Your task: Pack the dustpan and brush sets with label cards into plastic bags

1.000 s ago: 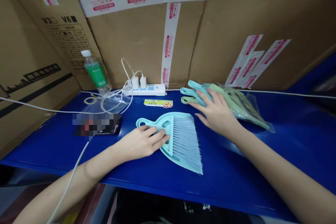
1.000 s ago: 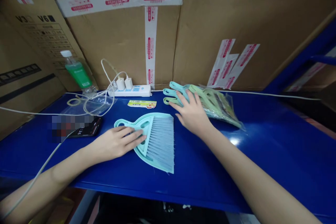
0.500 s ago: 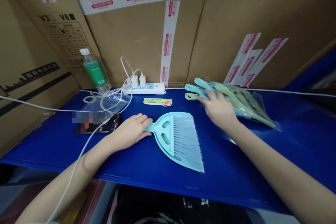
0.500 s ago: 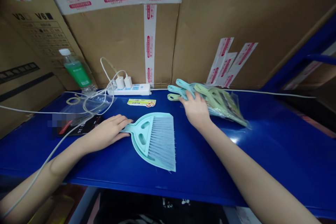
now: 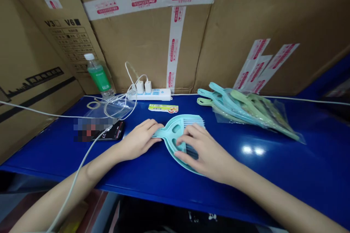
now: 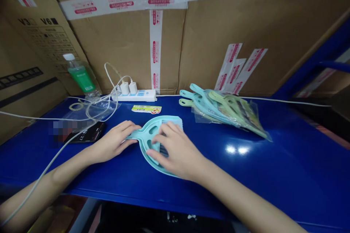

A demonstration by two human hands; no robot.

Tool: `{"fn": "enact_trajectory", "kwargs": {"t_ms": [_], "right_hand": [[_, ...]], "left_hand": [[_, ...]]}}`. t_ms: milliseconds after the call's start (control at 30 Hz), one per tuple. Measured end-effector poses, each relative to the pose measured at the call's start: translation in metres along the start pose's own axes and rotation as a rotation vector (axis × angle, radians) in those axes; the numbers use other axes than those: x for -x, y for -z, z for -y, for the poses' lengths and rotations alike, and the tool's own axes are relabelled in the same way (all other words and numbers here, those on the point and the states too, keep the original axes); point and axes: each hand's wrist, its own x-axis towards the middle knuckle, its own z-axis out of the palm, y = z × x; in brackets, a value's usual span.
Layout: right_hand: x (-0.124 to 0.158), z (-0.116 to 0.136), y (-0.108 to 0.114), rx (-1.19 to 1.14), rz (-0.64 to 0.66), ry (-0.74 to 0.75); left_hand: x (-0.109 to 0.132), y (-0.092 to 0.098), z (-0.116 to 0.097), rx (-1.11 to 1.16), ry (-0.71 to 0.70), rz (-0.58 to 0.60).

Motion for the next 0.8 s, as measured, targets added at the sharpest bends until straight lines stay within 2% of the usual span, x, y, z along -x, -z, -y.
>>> {"fn": "enact_trajectory", "kwargs": {"t_ms": [67, 200, 433, 600, 700, 800], "right_hand": [[0.002, 0.009, -0.009, -0.037, 0.045, -0.067], [0.003, 0.008, -0.015, -0.073, 0.085, -0.124], [0.002, 0.008, -0.010, 0.066, -0.059, -0.072], [0.008, -0.003, 0.003, 0.367, -0.182, -0.029], [0.012, -0.009, 0.012, 0.532, -0.137, -0.059], [0.015, -0.006, 0.015, 0.598, -0.015, -0.105]], "left_hand": [[-0.001, 0.002, 0.000, -0.004, -0.001, -0.019], [-0.002, 0.003, -0.002, -0.004, -0.008, -0.008], [-0.012, 0.002, -0.003, -0.014, -0.024, -0.049], [-0.028, 0.015, 0.022, -0.009, 0.099, -0.140], [-0.046, 0.019, 0.043, -0.039, 0.164, -0.178], [-0.071, 0.014, 0.060, -0.077, 0.211, -0.160]]}}
